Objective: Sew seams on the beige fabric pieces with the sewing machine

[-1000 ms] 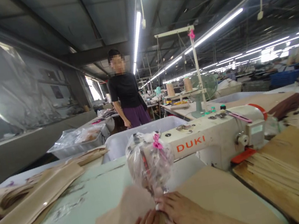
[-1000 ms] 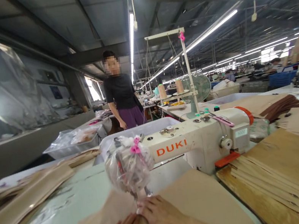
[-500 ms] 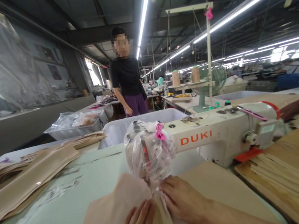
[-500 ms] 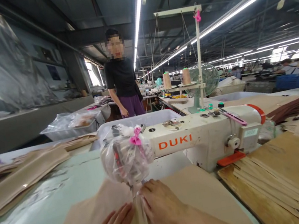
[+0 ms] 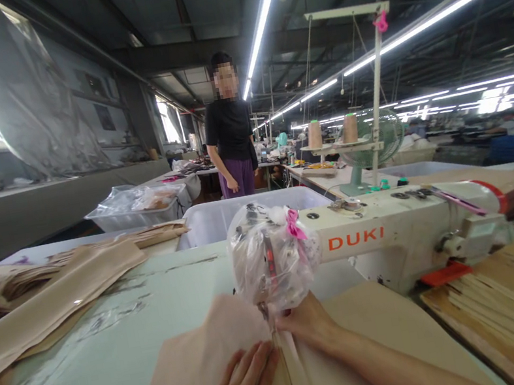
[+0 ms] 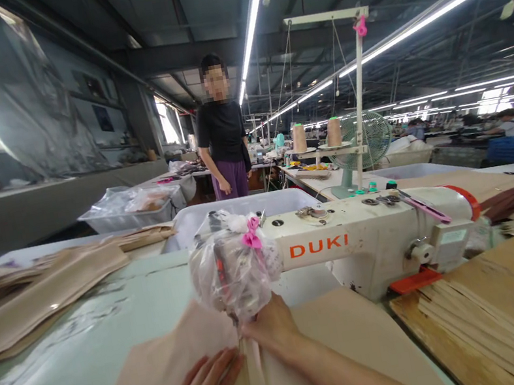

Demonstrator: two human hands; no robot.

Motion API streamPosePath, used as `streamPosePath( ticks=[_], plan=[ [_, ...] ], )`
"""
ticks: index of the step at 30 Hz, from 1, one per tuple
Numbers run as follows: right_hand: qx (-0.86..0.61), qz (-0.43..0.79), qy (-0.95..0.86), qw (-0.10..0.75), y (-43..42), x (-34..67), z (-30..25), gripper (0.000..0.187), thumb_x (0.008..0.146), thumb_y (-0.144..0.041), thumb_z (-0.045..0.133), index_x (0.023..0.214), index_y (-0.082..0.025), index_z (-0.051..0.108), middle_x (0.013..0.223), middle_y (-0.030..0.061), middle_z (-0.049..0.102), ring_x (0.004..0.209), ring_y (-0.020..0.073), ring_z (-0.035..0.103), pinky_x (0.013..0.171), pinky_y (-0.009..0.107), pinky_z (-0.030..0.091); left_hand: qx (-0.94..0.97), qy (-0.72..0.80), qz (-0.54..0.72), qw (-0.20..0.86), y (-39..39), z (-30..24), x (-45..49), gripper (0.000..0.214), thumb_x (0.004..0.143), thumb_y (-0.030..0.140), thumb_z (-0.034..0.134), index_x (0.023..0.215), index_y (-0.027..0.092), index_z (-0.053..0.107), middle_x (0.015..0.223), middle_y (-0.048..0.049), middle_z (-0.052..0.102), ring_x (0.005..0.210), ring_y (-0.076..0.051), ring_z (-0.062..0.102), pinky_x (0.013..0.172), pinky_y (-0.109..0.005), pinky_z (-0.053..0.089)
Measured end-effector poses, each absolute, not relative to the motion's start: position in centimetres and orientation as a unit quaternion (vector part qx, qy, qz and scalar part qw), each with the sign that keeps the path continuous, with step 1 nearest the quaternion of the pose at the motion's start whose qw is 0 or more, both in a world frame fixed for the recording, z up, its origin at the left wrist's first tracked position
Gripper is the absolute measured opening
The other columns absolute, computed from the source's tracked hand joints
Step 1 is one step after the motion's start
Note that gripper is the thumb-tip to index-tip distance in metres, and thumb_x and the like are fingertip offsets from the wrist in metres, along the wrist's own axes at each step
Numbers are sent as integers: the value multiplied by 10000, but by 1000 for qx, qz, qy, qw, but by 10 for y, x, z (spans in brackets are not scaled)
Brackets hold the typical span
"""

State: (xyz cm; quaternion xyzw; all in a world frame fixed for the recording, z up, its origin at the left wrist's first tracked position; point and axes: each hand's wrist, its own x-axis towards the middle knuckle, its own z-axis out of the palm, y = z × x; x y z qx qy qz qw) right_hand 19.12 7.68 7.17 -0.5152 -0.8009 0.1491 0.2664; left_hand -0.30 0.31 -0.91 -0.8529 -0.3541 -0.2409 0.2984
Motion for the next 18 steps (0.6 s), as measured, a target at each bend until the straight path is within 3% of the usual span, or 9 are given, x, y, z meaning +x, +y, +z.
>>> streamPosePath(
  ticks=[5, 8, 12, 15, 18],
  plan=[
    [-529, 69, -814, 229, 87, 230, 83, 129, 772, -165, 619, 870, -166, 704, 961, 102, 711, 942, 263, 650, 799, 312, 497, -860, -375, -212, 275, -12, 25, 5, 674, 825, 580, 659, 1346, 170, 532, 1259, -64, 686, 1067, -235, 684, 871, -326, 583],
    [-526, 22, -827, 196, 87, 263, 89, 171, 738, -50, 577, 824, -138, 696, 999, 139, 693, 1050, 311, 611, 931, 403, 462, -861, -389, -205, 256, -18, 41, 9, 667, 802, 544, 703, 1339, 184, 536, 1248, -54, 693, 1054, -234, 690, 878, -316, 583],
    [-532, -25, -827, 180, 62, 282, 98, 358, 760, 17, 525, 1064, -89, 681, 1276, 214, 588, 1217, 370, 515, 1045, 548, 381, -860, -394, -211, 245, -19, 47, 11, 627, 820, 511, 681, 1338, 190, 533, 1253, -57, 689, 1067, -233, 683, 917, -315, 567],
    [-447, 33, -873, 194, 34, 264, 94, 316, 842, -72, 568, 1134, -153, 660, 1284, 127, 605, 1166, 266, 576, 1024, 397, 470, -857, -400, -209, 250, -19, 44, 11, 632, 822, 513, 669, 1347, 192, 525, 1266, -72, 678, 1082, -241, 672, 953, -335, 551],
    [-335, 89, -916, 204, 20, 241, 73, 340, 953, -238, 547, 1284, -176, 595, 1333, 89, 602, 1232, 219, 555, 1085, 322, 439, -852, -398, -211, 266, -17, 37, 11, 604, 824, 519, 657, 1324, 200, 541, 1231, -78, 691, 1054, -237, 678, 961, -333, 543]
  ],
)
